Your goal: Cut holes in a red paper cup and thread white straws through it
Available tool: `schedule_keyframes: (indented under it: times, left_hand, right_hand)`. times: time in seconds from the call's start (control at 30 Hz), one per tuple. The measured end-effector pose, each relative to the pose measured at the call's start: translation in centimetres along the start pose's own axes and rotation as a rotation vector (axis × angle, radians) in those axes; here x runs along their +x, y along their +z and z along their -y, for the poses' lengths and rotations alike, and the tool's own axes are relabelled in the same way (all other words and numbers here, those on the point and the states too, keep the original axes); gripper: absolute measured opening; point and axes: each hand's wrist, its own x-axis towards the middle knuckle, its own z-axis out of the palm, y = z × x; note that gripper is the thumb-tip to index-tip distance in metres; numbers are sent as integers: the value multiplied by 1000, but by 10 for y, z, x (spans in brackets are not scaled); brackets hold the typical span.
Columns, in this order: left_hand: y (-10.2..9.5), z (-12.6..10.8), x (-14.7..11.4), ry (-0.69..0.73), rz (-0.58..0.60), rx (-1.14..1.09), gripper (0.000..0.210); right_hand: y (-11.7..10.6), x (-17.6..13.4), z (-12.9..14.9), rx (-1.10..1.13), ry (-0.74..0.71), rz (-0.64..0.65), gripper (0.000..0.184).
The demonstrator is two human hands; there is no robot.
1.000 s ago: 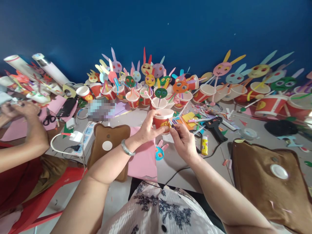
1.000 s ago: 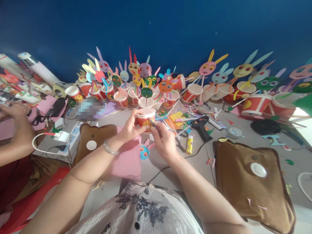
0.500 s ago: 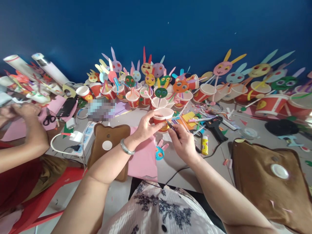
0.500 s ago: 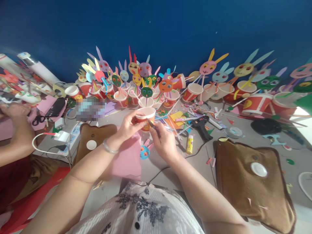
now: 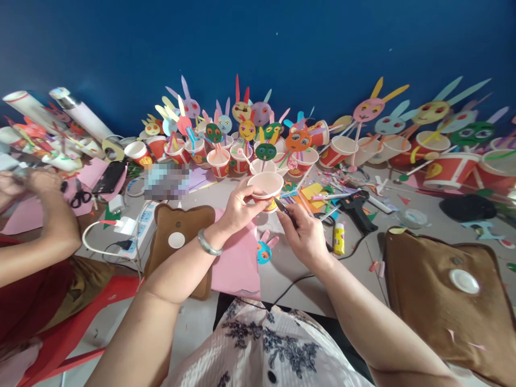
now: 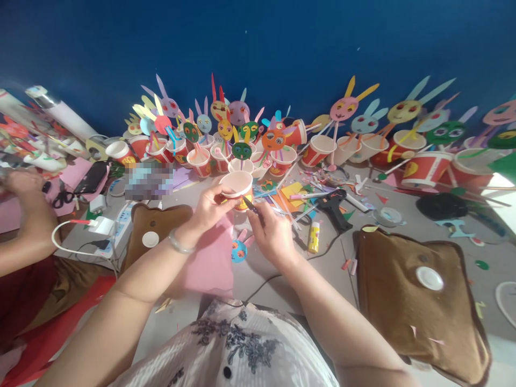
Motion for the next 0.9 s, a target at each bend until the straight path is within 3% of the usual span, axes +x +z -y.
schedule_keyframes:
  times: [0.17,0.33,0.43,0.57,0.63,0.7,0.83,0.9]
  left_hand:
    - [-4,-4,1,282,-42,295,15]
    - [-4,-2,-2,402,-60,447,6]
    - [-5,1,-4,408,-49,567,3]
    - [-6,4,-4,440,-59,621,3]
    - [-6,4,-4,457,-61,620,3]
    - [-6,3,-3,457,-52,612,3]
    - [-5,3,-3,448,-42,588,2]
    - [-4,4,-2,458,-47,583,2]
  right_hand:
    - [1,-1,-2,-86,-7,-7,30]
    - [2,-2,-1,-105,6,-50,29]
    - [1,1,2,155,131,46,30]
    - [1,5,2,656,360,265,39]
    - [1,6,2,754,399,324,41]
    - [1,5,1,621,337,267,38]
    - [2,1,-1,-11,61,8,28]
    - [2,0,-2,-218,-23,-52,28]
